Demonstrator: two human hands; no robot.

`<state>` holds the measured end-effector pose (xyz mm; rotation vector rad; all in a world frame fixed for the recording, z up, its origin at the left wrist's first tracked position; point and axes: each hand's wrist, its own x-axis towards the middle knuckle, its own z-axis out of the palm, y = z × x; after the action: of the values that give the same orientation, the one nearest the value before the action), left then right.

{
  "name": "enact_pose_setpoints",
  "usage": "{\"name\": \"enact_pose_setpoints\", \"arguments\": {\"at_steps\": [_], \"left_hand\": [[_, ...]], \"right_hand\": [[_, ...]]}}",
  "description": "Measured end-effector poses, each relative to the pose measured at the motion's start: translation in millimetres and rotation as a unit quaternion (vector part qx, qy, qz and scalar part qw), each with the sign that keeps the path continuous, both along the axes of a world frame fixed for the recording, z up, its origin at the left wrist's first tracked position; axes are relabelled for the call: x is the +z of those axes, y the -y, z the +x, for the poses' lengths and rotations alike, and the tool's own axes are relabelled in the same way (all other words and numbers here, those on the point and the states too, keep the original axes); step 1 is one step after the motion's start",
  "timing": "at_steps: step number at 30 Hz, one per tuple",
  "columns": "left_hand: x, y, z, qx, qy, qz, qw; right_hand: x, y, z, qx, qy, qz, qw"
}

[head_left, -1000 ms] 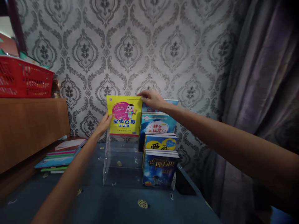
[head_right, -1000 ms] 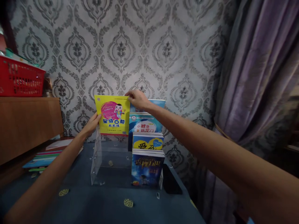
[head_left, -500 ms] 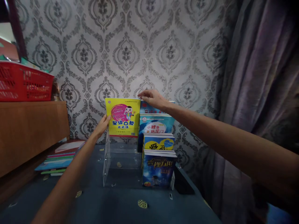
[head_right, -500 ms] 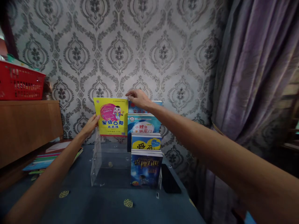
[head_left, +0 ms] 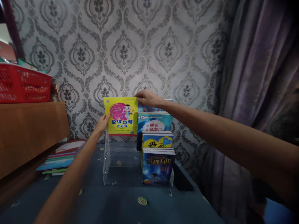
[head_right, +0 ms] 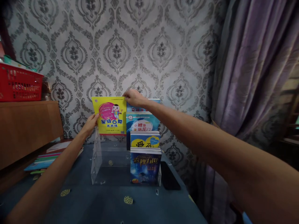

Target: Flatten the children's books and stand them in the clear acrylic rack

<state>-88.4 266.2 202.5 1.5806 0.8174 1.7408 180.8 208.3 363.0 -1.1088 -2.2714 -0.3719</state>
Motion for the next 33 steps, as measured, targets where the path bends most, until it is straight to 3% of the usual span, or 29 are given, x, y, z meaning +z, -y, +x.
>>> {"name": "enact_pose_setpoints", "arguments": {"at_steps": [8, 18, 33], "left_hand": [[-0.6, 0.2, 3.3, 0.025, 0.003, 0.005, 1.0], [-0.3, 3.3, 3.3, 0.005, -0.01, 0.007, 1.0], [-5.7, -2.8, 4.7, 0.017, -0.005, 0.033, 0.999]], "right_hand": [[5.2, -4.3, 1.0, 0.01, 0.001, -0.008, 1.0], [10.2, 0.8, 9.1, 0.012, -0.028, -0.039, 0.999], [-0.7, 0.6, 14.6, 0.003, -0.059, 0.02, 0.998]]}}
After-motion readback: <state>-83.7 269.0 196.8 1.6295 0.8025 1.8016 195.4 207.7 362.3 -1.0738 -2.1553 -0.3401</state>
